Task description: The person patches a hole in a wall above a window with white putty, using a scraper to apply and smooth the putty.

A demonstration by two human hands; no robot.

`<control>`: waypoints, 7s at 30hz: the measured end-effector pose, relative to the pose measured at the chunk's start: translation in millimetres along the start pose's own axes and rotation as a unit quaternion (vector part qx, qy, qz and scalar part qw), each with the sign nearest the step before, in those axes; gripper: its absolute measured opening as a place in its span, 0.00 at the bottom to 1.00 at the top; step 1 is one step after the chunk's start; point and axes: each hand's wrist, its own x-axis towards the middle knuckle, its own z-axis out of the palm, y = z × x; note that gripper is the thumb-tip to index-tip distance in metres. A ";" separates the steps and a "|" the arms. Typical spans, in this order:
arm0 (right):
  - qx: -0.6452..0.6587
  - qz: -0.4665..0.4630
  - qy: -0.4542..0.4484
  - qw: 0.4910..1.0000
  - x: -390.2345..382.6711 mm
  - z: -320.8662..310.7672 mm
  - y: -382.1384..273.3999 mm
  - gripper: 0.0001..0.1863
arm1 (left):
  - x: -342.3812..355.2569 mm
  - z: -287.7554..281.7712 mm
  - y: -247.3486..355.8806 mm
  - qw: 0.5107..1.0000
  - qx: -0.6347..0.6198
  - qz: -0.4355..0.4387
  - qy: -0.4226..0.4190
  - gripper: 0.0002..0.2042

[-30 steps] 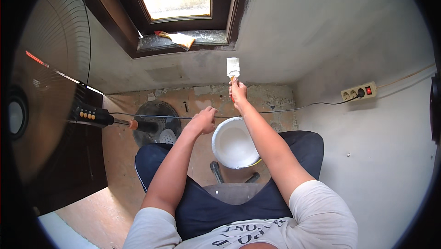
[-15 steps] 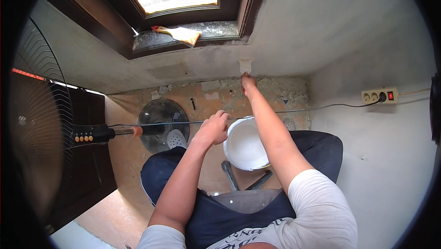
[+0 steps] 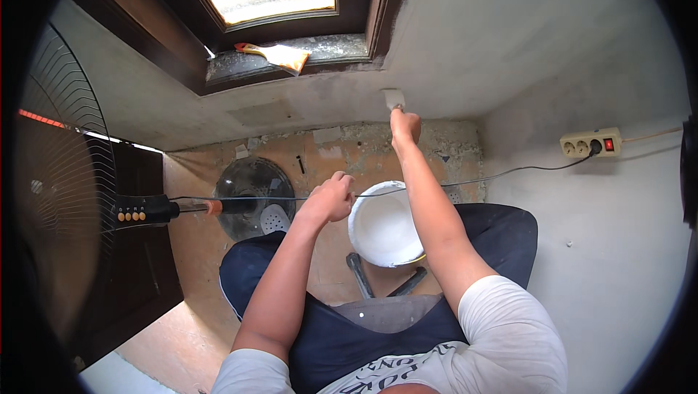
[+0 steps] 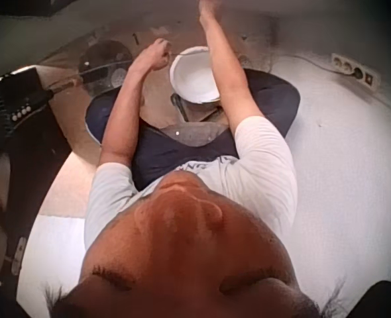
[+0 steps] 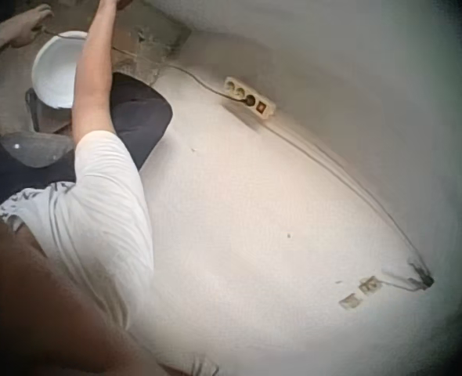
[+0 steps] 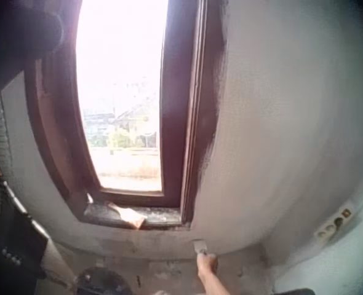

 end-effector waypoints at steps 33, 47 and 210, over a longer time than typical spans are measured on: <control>-0.099 0.049 -0.098 0.989 81.9 102.9 74.6 0.21 | 10.4 6.4 -11.5 0.998 -0.032 0.046 0.032 0.18; 0.013 -0.121 -0.001 0.993 -46.6 -7.2 -24.0 0.23 | 0.3 3.2 -10.5 0.999 -0.017 0.026 0.032 0.18; 0.342 -0.032 -0.391 0.854 -106.8 97.6 -54.0 0.18 | -13.9 -25.7 -29.3 0.993 0.042 -0.061 -0.094 0.18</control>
